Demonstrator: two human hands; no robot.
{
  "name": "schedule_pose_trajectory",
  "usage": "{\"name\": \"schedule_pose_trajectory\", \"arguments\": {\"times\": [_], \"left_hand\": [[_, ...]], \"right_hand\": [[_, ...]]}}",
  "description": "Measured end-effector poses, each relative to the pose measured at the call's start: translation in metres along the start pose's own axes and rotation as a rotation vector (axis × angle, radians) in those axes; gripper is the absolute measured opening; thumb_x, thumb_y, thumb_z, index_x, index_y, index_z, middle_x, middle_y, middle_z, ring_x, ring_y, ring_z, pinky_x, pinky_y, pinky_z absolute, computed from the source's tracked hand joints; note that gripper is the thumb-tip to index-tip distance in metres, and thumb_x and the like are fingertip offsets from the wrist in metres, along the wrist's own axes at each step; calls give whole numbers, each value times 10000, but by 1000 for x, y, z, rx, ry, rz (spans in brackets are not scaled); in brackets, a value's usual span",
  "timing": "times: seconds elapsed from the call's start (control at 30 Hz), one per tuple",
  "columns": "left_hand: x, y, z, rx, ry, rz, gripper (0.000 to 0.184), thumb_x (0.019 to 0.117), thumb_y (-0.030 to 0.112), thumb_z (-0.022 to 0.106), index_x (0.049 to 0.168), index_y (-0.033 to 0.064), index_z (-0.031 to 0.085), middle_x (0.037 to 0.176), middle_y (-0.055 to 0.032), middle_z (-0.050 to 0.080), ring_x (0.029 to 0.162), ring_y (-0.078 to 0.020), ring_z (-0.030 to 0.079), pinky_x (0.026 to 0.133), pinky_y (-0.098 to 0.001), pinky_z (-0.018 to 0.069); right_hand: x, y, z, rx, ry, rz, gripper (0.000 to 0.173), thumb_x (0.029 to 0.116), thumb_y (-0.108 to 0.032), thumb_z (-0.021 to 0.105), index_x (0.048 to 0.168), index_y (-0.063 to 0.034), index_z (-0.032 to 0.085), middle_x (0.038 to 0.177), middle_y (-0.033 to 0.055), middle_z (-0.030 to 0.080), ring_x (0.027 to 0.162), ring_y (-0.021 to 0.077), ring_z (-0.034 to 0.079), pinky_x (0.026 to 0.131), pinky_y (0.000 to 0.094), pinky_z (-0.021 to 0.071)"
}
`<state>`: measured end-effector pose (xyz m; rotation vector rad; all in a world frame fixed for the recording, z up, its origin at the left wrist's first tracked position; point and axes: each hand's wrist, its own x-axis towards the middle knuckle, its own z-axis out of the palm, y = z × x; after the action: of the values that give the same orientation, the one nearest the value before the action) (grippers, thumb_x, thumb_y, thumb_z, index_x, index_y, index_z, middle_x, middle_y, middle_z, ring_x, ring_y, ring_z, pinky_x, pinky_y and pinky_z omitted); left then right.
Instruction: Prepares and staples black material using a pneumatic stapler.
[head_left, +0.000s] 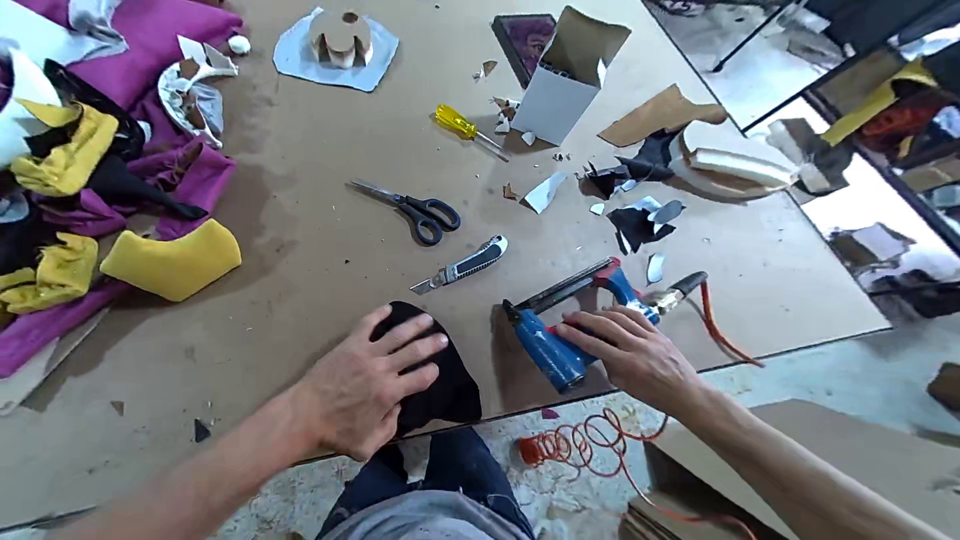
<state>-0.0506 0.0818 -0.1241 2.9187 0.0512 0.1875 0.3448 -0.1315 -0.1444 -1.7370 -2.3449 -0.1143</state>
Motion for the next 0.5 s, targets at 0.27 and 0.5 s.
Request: {"name": "schedule_pose_trajectory", "arguments": {"times": [0.27, 0.5], "left_hand": [[33, -23, 34, 35, -104, 122, 755, 884, 815, 425, 1503, 388, 500, 1542, -85, 510, 1404, -374, 478, 1056, -683, 391], [54, 1, 57, 65, 19, -77, 914, 772, 913, 438, 1462, 328, 566, 1451, -78, 560, 1334, -324, 490, 1049, -621, 360]], "right_hand": [[-18, -35, -17, 187, 125, 1207, 467, 945, -57, 610, 1381, 79, 512, 1266, 346, 575, 1109, 516, 606, 882, 697, 499], [33, -37, -2, 583, -15, 1756, 737, 874, -726, 634, 947, 2, 718, 819, 187, 713, 750, 349, 711, 734, 606, 572]]}}
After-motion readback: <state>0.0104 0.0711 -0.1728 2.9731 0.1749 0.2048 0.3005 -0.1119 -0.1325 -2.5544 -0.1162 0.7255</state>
